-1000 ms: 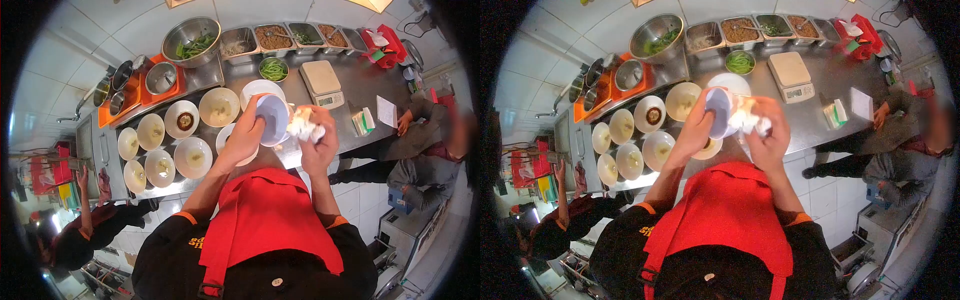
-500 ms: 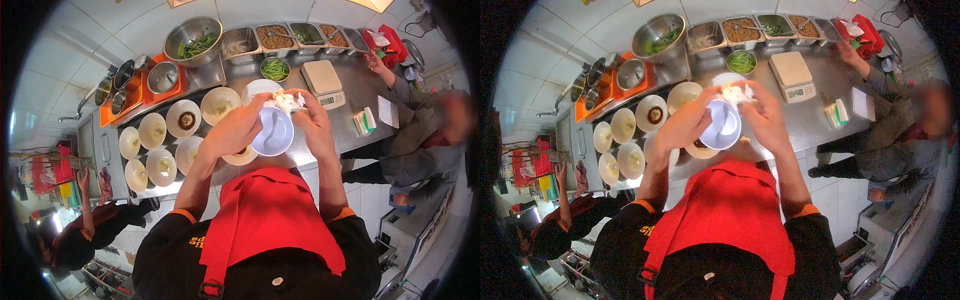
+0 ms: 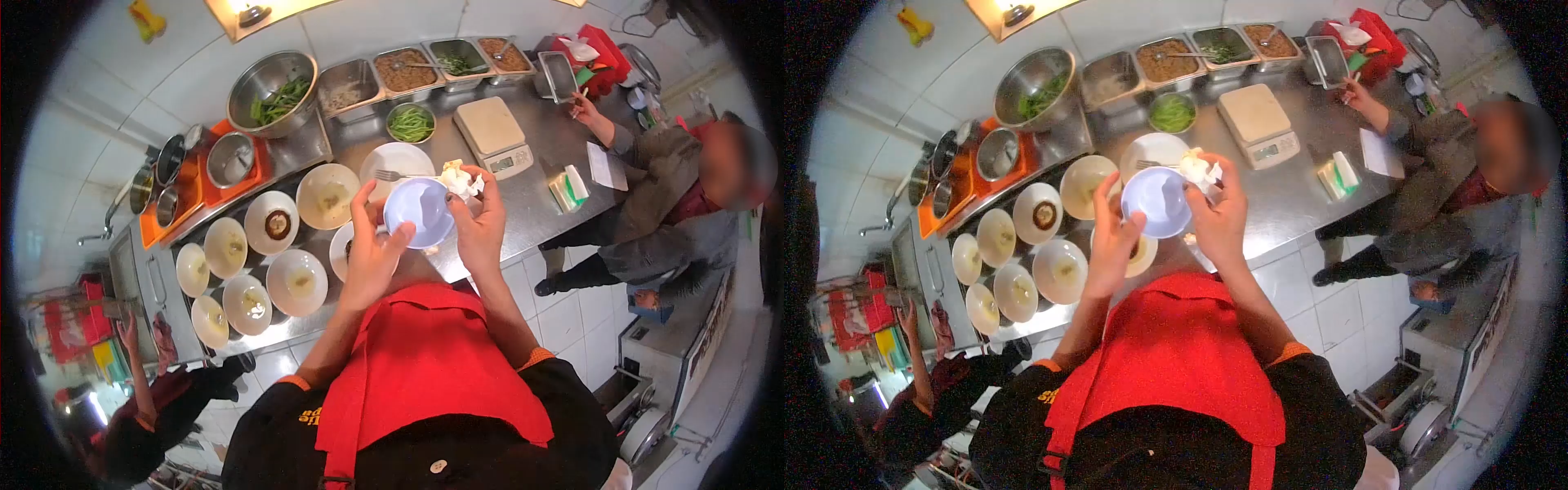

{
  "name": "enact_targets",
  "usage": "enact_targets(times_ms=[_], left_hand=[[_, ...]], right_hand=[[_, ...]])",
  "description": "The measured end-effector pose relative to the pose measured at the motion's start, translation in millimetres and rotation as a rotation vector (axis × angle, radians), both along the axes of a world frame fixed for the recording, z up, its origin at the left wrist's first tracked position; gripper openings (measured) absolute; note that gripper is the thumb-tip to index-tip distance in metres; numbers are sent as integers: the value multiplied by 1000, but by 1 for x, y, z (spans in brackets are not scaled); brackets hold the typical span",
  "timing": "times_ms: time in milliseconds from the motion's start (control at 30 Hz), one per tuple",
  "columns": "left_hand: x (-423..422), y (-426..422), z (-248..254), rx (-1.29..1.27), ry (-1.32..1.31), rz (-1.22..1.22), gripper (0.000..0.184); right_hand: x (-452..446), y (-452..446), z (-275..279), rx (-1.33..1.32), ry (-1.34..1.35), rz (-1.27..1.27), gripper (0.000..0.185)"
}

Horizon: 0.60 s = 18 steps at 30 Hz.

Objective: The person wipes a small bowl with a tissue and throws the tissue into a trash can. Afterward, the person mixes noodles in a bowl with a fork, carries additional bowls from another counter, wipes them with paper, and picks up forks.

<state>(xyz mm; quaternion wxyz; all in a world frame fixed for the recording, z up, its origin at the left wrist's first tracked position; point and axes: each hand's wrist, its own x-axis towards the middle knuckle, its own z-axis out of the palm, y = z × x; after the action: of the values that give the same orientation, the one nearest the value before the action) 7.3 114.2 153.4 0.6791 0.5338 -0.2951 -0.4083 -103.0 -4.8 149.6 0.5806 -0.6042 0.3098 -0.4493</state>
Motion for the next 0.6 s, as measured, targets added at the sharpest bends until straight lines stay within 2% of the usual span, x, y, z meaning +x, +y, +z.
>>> enact_targets(times_ms=[133, 267, 367, 433, 467, 533, 567, 600], left_hand=[[-29, -9, -16, -63, -55, 121, 62], [-15, -15, -23, 1, -137, 232, 57], [9, -12, 2, 31, -179, 86, 58], [21, -12, 6, 35, -448, -136, 61], [20, -11, 11, 35, -447, -137, 61], [17, -10, 23, 36, -608, -360, 64], [14, -9, 27, 33, -614, -363, 64], [11, -7, 31, 46, -464, -436, 66]], right_hand=[[-1, 5, 2, 46, -23, -16, 37], [-10, 11, 5, 109, -126, 65, 38], [-27, 8, 9, 175, -278, 192, 37], [-34, 5, 14, 124, -180, 232, 35], [-36, 2, 16, 125, -179, 231, 35], [-35, -7, 18, 228, -107, 395, 34], [-35, -11, 18, 223, -112, 392, 34], [-35, -14, 18, 300, -69, 523, 35]])
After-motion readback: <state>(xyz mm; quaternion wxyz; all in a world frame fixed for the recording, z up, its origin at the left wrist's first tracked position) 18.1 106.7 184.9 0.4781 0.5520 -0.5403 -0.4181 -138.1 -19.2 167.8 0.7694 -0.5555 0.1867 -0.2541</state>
